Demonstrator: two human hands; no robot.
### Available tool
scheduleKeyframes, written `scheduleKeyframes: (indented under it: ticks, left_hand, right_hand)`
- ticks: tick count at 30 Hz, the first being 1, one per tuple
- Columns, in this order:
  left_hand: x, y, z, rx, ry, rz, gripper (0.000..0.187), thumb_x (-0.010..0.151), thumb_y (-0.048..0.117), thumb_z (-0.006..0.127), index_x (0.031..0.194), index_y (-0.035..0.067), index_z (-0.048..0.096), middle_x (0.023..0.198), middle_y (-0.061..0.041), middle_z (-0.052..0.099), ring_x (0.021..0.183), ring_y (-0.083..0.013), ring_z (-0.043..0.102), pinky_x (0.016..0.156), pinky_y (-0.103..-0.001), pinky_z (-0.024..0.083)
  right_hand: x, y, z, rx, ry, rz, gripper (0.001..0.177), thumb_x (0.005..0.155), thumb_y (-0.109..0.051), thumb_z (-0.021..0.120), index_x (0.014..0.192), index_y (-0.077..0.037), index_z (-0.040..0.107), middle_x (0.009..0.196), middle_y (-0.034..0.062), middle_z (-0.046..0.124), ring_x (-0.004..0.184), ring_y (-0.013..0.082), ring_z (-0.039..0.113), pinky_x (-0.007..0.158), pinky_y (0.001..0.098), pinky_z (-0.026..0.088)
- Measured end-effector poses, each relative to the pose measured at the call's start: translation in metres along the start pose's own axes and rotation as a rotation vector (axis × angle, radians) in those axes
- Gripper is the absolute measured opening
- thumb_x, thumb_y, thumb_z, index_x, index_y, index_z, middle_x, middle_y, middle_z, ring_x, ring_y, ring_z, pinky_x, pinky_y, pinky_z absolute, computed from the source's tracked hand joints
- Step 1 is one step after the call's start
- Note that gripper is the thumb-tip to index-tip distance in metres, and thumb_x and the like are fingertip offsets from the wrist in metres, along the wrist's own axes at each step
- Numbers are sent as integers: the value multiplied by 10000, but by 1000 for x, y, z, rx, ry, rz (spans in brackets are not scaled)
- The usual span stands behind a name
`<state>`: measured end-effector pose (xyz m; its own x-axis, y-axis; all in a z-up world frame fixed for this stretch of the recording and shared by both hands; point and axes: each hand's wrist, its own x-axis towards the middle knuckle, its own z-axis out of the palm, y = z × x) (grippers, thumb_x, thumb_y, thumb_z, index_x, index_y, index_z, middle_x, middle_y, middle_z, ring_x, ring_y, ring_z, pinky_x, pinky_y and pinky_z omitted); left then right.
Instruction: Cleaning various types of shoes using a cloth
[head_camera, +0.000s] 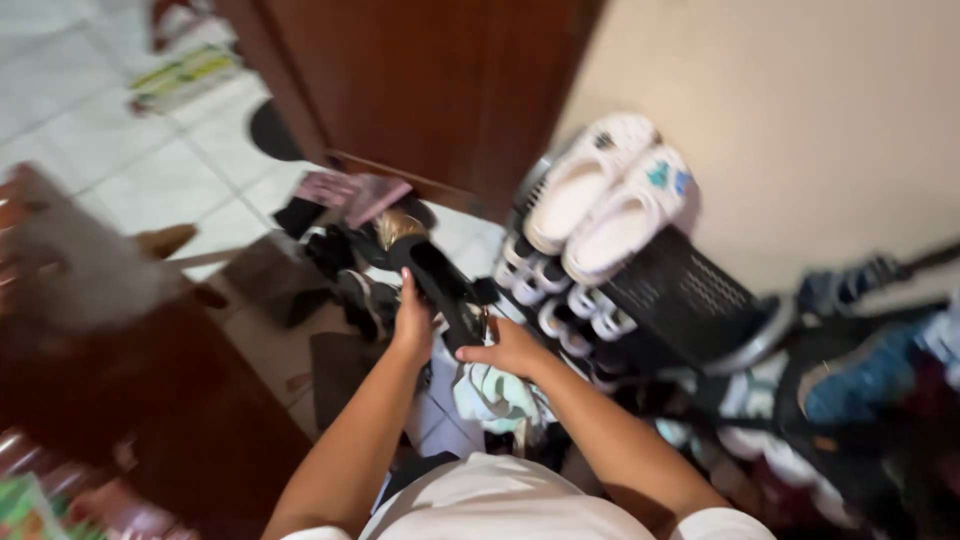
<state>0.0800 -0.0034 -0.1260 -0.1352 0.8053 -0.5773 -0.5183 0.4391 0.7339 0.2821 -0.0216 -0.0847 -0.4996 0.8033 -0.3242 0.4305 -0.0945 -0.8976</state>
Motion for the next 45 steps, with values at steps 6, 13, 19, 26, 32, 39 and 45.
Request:
scheduleKeyframes:
  ticks: [6,13,19,26,32,39,45]
  left_hand:
    - [16,-105,4,487,-48,-406,843,874,739,430,1547,232,453,1428,-47,625,1261,-290,566,1061,-554,288]
    - [43,-224,35,566,-270,-255,537,936,418,644,1237,-16,738,1242,-138,744,1143,-252,663,982,-389,504]
    - [21,-232,109,644,-303,-99,235,888,190,719,1029,33,822,862,-32,752,693,-126,590,614,-306,451]
    - [32,-313,153,696,-507,-73,198,886,188,763,998,29,803,828,-56,772,721,-96,639,678,-265,505]
    - [27,-332,168,728,-563,94,183,905,194,750,1011,47,780,918,-36,778,826,-100,696,769,-262,551]
    - [34,-326,161,779,-564,57,183,927,166,692,1032,41,773,930,-41,792,870,-131,731,831,-274,562]
    - [50,-348,140,669,-559,85,206,915,155,695,1052,6,737,933,-58,746,872,-144,712,813,-274,572]
  right_hand:
    - [-60,132,-2,303,-3,396,698,667,-438,864,1248,-86,701,1062,68,766,920,160,699,761,321,525]
    - [-172,275,-14,667,288,665,712,719,-440,885,1168,84,710,980,130,737,846,251,685,726,378,547]
    - [-188,305,-56,294,789,655,659,723,-455,835,1184,6,735,1042,130,779,948,259,715,848,382,559]
    - [-106,376,-123,-59,1021,906,844,706,-594,821,1327,-69,597,1162,266,700,1111,435,663,930,493,527]
    - [-58,415,-143,0,1082,1046,846,693,-607,810,1321,-91,576,1135,237,721,1097,435,669,914,513,536]
    - [-31,455,-122,-16,1459,704,830,783,-498,862,1415,-97,503,1300,242,683,1179,431,651,961,481,529]
    - [-73,452,-95,131,1322,748,1023,699,-493,897,1484,-72,395,1230,265,664,1163,445,623,961,481,493]
